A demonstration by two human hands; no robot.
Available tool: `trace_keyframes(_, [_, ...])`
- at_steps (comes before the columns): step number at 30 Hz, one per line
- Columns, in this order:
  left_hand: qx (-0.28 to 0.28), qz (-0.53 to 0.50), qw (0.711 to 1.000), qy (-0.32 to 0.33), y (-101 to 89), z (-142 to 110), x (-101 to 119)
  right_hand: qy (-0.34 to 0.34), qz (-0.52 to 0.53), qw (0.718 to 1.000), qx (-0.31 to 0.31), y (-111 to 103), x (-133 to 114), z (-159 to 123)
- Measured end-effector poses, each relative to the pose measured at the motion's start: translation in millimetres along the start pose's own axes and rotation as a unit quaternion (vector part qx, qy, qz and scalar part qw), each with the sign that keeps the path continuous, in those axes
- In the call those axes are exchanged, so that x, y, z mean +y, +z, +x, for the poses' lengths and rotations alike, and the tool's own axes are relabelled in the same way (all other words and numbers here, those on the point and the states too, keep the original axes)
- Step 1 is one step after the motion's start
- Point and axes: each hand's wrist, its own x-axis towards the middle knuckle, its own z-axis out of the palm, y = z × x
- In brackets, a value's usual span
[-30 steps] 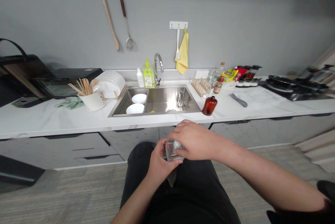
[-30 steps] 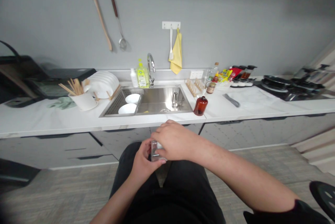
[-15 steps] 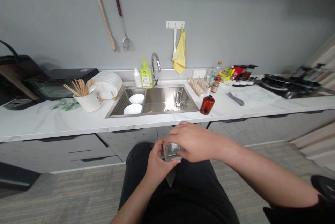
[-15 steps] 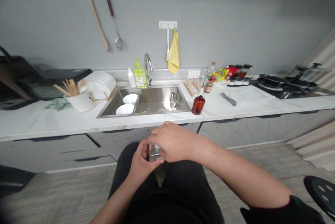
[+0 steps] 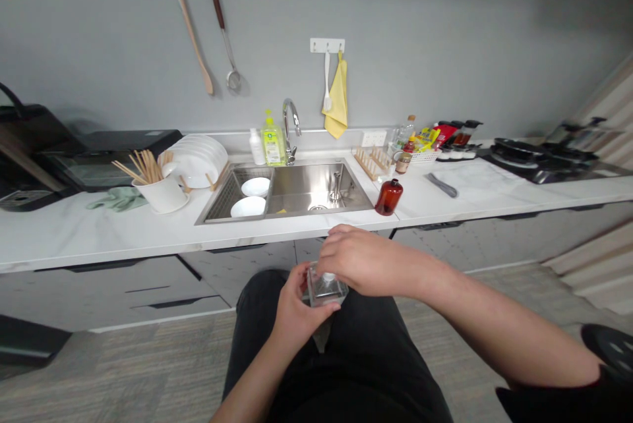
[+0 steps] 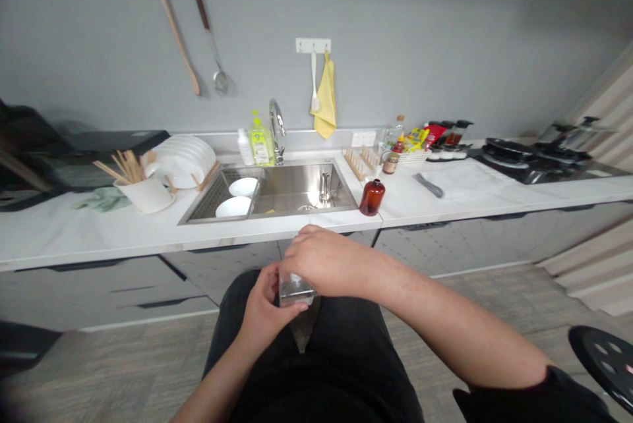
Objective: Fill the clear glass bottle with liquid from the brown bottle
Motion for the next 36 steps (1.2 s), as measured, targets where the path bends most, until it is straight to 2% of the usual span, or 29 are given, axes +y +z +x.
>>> trace_keyframes(4, [-0.006,0.000,1.000,-0.007,0.5,-0.7,2.7,-0.005,0.025,1.000,0.002,-3.6,1.6,-1.2])
trace_keyframes(12, [-0.006,0.007,1.000,-0.006,-0.3,-2.2,5.5,0.028,-0.011,0.999,-0.013,-5.1,3.3,-2.2])
trace_keyframes(16, [-0.009,0.003,1.000,-0.006,-0.4,-2.0,6.4,0.020,-0.013,1.000,-0.019,-10.8,4.1,-4.1])
trace_keyframes(25, [-0.009,-0.008,1.000,0.004,0.3,0.0,12.2,-0.016,0.006,1.000,0.012,-27.8,0.0,-11.8])
trace_keyframes(31, [-0.010,-0.014,1.000,-0.001,0.2,-0.9,10.8,0.006,0.010,0.999,0.040,-42.2,0.9,-19.0])
trace_keyframes(36, [-0.013,-0.043,0.999,0.000,0.6,-1.8,7.9,0.036,-0.022,0.998,0.047,-41.5,1.7,-22.6])
